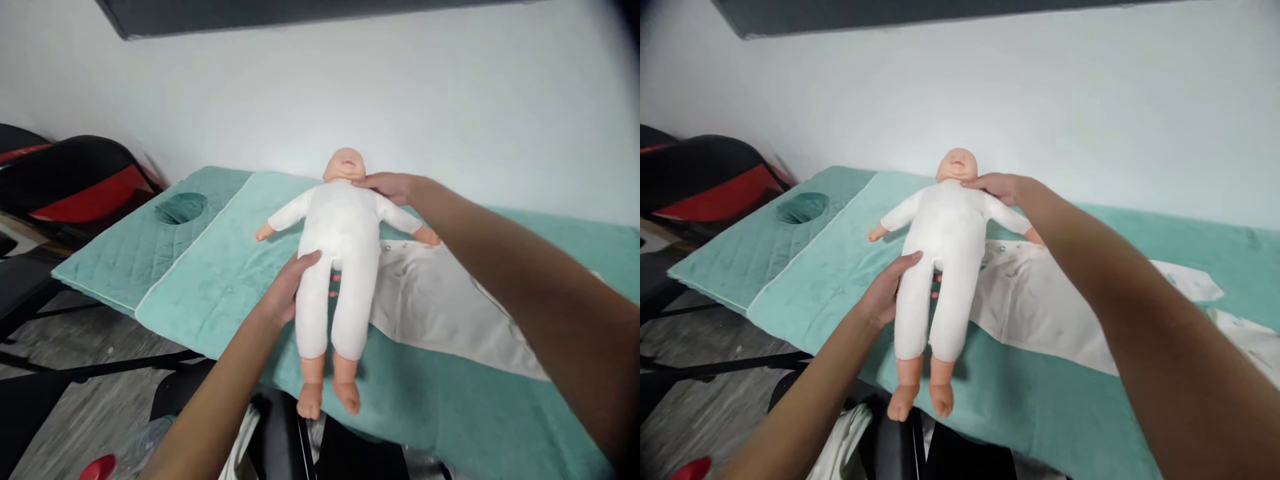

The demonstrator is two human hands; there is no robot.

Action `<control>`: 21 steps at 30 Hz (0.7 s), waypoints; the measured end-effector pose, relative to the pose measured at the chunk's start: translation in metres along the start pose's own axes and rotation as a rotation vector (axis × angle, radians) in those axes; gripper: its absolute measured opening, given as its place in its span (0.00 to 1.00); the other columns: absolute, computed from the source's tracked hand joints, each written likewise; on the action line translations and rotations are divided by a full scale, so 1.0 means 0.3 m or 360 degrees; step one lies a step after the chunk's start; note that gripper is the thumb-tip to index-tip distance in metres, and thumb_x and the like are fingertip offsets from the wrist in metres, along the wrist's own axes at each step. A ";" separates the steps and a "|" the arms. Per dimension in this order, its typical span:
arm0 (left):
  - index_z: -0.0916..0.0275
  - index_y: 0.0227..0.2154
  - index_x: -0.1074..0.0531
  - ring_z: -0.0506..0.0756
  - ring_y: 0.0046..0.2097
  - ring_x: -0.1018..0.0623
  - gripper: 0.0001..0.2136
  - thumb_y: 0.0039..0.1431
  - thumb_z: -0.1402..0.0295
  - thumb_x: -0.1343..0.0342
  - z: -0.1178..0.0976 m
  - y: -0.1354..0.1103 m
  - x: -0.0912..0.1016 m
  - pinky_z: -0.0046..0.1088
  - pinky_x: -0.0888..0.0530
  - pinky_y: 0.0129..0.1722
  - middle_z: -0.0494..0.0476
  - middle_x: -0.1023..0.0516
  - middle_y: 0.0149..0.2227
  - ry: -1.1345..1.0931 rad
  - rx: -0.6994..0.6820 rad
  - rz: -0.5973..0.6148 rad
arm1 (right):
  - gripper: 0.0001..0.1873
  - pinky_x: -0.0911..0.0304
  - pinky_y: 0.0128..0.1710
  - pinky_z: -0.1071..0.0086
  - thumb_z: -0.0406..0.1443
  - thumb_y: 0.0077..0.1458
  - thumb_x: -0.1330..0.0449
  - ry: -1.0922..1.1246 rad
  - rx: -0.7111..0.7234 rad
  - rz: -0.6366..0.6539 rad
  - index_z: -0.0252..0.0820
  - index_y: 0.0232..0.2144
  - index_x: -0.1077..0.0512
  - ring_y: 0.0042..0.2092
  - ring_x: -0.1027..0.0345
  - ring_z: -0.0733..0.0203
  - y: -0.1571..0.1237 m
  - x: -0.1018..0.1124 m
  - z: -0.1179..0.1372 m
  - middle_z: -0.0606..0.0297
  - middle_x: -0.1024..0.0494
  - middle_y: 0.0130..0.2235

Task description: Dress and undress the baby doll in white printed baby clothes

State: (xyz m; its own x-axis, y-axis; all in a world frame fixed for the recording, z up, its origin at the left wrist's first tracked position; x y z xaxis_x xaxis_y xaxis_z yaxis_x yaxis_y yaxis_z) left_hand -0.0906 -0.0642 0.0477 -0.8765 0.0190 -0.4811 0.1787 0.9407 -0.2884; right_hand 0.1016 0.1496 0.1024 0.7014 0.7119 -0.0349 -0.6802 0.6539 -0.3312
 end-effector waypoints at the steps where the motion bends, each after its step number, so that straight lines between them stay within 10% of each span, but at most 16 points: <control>1: 0.65 0.53 0.30 0.64 0.40 0.18 0.22 0.58 0.61 0.40 0.022 -0.025 -0.067 0.42 0.19 0.35 0.65 0.18 0.43 -0.0006 -0.0004 0.0028 | 0.20 0.31 0.55 0.64 0.41 0.66 0.45 -0.0048 -0.0025 -0.0029 0.35 0.54 0.29 0.53 0.26 0.56 -0.077 0.024 0.009 0.56 0.21 0.52; 11: 0.54 0.59 0.37 0.65 0.44 0.19 0.28 0.56 0.61 0.37 0.431 -0.137 -0.595 0.43 0.18 0.35 0.64 0.23 0.51 -0.0064 0.0275 0.0363 | 0.30 0.35 0.58 0.61 0.51 0.61 0.42 -0.0312 -0.0283 -0.0394 0.40 0.60 0.33 0.54 0.27 0.53 -0.776 0.261 -0.258 0.55 0.26 0.58; 17: 0.57 0.57 0.35 0.63 0.46 0.19 0.28 0.55 0.62 0.35 0.560 -0.115 -0.642 0.42 0.18 0.41 0.64 0.23 0.52 0.0066 0.0324 0.0259 | 0.35 0.47 0.66 0.51 0.55 0.57 0.39 -0.0790 -0.0128 -0.1082 0.42 0.60 0.33 0.64 0.40 0.41 -0.896 0.297 -0.412 0.54 0.33 0.64; 21: 0.61 0.56 0.34 0.63 0.45 0.18 0.25 0.58 0.62 0.37 0.569 -0.126 -0.609 0.45 0.20 0.48 0.64 0.20 0.49 0.0063 0.0309 0.0305 | 0.40 0.42 0.62 0.47 0.49 0.56 0.36 -0.0934 0.0133 -0.1351 0.44 0.66 0.42 0.62 0.38 0.40 -1.058 0.156 -0.334 0.52 0.30 0.60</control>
State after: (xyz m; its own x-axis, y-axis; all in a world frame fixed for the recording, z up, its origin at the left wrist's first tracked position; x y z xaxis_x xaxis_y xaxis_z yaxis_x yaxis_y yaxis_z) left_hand 0.1390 -0.1610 0.0051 -0.8345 0.2075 -0.5104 0.4220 0.8363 -0.3500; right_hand 0.3718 -0.0503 0.1113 0.7581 0.0064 0.6521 -0.0386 0.9986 0.0350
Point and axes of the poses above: each hand's wrist, its own y-axis towards the middle knuckle, its own x-axis out of the back of the hand, z = x × y, the point moved 3 cm from there along y, towards the middle knuckle
